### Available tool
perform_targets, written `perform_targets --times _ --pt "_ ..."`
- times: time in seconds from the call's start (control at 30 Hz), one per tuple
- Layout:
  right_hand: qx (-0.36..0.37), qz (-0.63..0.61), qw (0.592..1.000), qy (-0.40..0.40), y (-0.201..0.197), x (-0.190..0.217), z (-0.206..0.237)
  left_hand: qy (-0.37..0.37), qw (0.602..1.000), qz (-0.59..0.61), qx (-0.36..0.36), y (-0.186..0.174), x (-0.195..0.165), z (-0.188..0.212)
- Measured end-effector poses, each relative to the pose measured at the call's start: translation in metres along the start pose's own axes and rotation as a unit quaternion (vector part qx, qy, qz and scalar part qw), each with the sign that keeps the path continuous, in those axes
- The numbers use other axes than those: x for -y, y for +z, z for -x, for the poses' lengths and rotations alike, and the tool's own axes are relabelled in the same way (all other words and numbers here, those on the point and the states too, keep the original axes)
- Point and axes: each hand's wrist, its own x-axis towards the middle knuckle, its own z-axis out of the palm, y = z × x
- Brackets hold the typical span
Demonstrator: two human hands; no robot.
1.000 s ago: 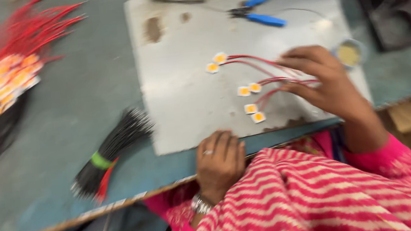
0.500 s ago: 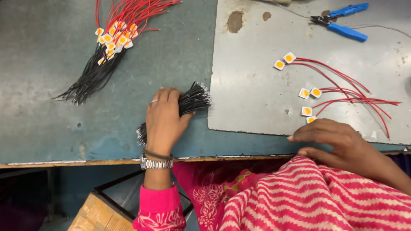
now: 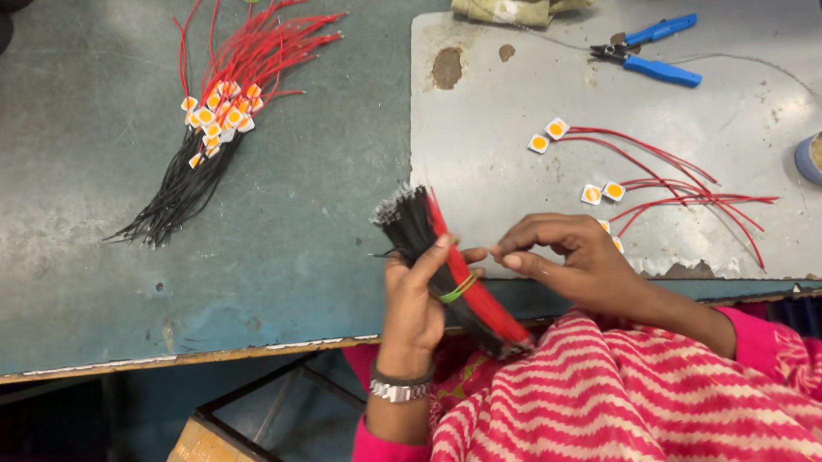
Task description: The person strips the ends of black wires, applies flux, and solders them to LED modules on a workbench. They repeat this process for several LEDs, using a soldering iron and wire cutters.
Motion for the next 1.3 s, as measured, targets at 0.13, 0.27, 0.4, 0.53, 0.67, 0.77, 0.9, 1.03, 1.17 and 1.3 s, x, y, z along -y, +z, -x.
perform_targets --times 0.13,0.27,0.4,0.53,0.67,0.77,0.9,1.03,1.17,1.3 --pt "-0.002 -0.008 1.000 -0.006 0.008 0.003 -0.006 0.016 0.999 0.004 0.030 -0.001 0.016 0.008" --pt "-0.033 0.000 0.999 0.010 0.010 0.001 -0.011 0.018 0.999 0.017 0.045 -0.002 0.030 0.013" --pt "-0.040 0.028 0.997 0.054 0.014 0.002 -0.017 0.012 0.999 0.016 0.048 -0.005 0.042 0.018" --pt "-0.024 0.081 0.996 0.005 0.022 0.009 -0.020 0.053 0.996 0.004 0.069 -0.011 0.059 0.021" --pt "-0.031 0.125 0.991 0.030 0.029 0.015 -0.025 0.063 0.996 0.000 0.068 -0.020 0.070 0.022" --pt "-0.028 0.141 0.988 0.053 0.033 0.019 -0.028 0.079 0.992 -0.024 0.096 -0.025 0.073 0.022" --pt "-0.019 0.156 0.986 0.049 0.033 0.020 -0.032 0.057 0.992 -0.040 0.101 -0.025 0.075 0.022" --pt "0.000 0.141 0.988 0.064 0.030 0.016 -0.033 0.073 0.992 -0.021 0.103 -0.021 0.076 0.023" --pt "0.001 0.092 0.993 0.068 0.029 0.008 -0.031 0.070 0.993 -0.022 0.097 -0.016 0.073 0.024" --pt "-0.001 0.030 0.993 0.110 0.031 -0.006 -0.030 0.065 0.994 -0.013 0.089 -0.013 0.069 0.023"
